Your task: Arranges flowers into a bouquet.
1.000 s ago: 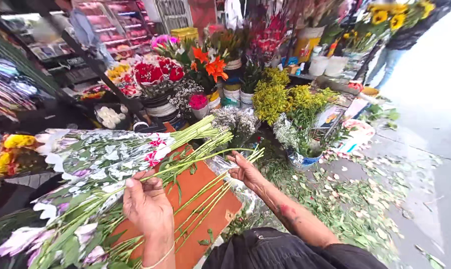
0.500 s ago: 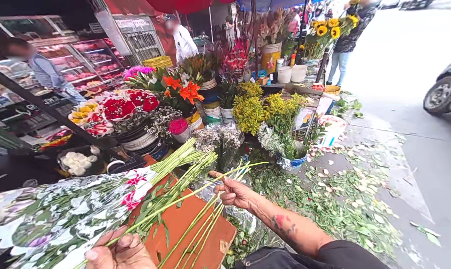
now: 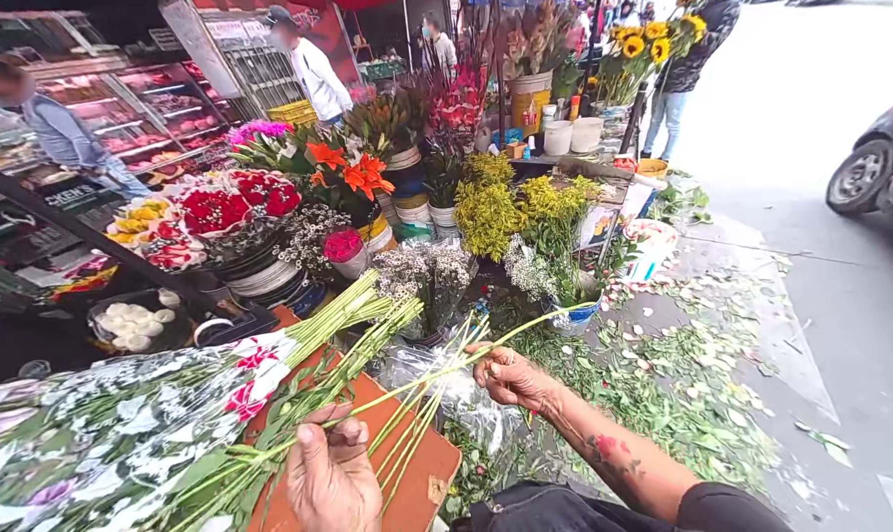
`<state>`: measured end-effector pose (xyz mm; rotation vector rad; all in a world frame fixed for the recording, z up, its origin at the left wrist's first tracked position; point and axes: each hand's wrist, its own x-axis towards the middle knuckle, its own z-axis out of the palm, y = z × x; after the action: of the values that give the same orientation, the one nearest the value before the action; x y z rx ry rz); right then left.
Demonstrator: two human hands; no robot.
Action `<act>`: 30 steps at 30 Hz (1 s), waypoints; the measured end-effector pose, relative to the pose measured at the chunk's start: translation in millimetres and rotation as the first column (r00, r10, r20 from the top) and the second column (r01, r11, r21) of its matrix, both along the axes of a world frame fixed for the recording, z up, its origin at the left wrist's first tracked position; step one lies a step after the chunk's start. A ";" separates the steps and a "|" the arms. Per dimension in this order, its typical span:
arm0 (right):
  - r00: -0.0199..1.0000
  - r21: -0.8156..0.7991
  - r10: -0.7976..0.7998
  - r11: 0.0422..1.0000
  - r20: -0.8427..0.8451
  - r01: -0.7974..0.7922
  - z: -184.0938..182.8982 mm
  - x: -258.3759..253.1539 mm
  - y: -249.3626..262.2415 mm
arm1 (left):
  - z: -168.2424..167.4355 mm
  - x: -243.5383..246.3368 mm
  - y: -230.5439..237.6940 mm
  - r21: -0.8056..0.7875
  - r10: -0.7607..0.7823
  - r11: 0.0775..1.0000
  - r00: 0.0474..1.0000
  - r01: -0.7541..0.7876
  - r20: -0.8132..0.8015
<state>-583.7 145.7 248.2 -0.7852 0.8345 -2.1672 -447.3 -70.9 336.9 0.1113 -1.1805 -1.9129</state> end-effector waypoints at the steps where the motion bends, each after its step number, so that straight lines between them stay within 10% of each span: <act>1: 1.000 0.021 -0.005 1.000 -0.008 0.005 -2.3 2.0 1.7 | -0.8 -2.6 4.7 0.001 -0.010 1.000 1.000 0.010 0.004; 4: 0.992 0.211 -0.127 0.970 0.004 0.123 -12.4 5.3 14.8 | -4.7 -9.8 13.6 -0.010 -0.046 0.999 0.999 0.046 0.006; 7: 0.879 0.555 -0.093 0.743 -0.468 0.374 -35.5 -3.0 56.9 | -6.3 -15.1 11.7 -0.020 -0.035 0.999 0.999 0.035 -0.003; 10: 0.656 0.758 0.390 0.232 -0.646 0.609 -82.8 -15.6 120.3 | -9.2 -20.5 8.9 -0.008 -0.018 1.000 1.000 0.018 0.009; 12: 0.775 0.840 0.580 -0.267 -0.252 0.472 -103.8 -9.8 152.4 | -12.0 -23.2 10.4 0.004 -0.018 1.000 0.999 0.018 0.042; 14: 0.867 0.769 0.497 -0.562 0.019 0.305 -89.6 1.5 166.6 | -14.8 -27.3 14.0 0.010 -0.039 0.999 0.996 0.039 0.082; 16: 0.845 0.773 0.506 -0.463 -0.171 0.434 -48.9 4.5 167.8 | -17.6 -35.2 21.2 0.030 -0.065 0.998 0.992 0.062 0.105; 19: 0.395 0.445 0.246 0.200 -0.885 0.873 -3.3 8.3 126.8 | -21.6 -47.9 39.3 0.057 -0.136 0.990 0.985 0.131 0.106; 22: 0.268 0.237 0.037 0.594 -0.963 0.769 13.6 1.4 60.9 | -19.1 -55.4 51.9 0.086 -0.200 0.977 0.976 0.193 0.087; 26: 0.229 0.039 -0.262 0.576 -0.937 0.817 10.7 -4.3 21.8 | -12.0 -44.5 21.3 0.132 -0.207 0.974 0.965 0.187 0.163; 30: 0.119 -0.019 -0.222 0.536 -0.968 0.844 29.3 -22.1 20.4 | -41.8 1.2 -25.0 0.005 -0.325 0.933 0.839 0.359 0.436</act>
<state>-605.8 166.1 277.5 -1.5459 2.6930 -1.5943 -446.1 -95.9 295.2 0.3136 -1.6611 -2.2234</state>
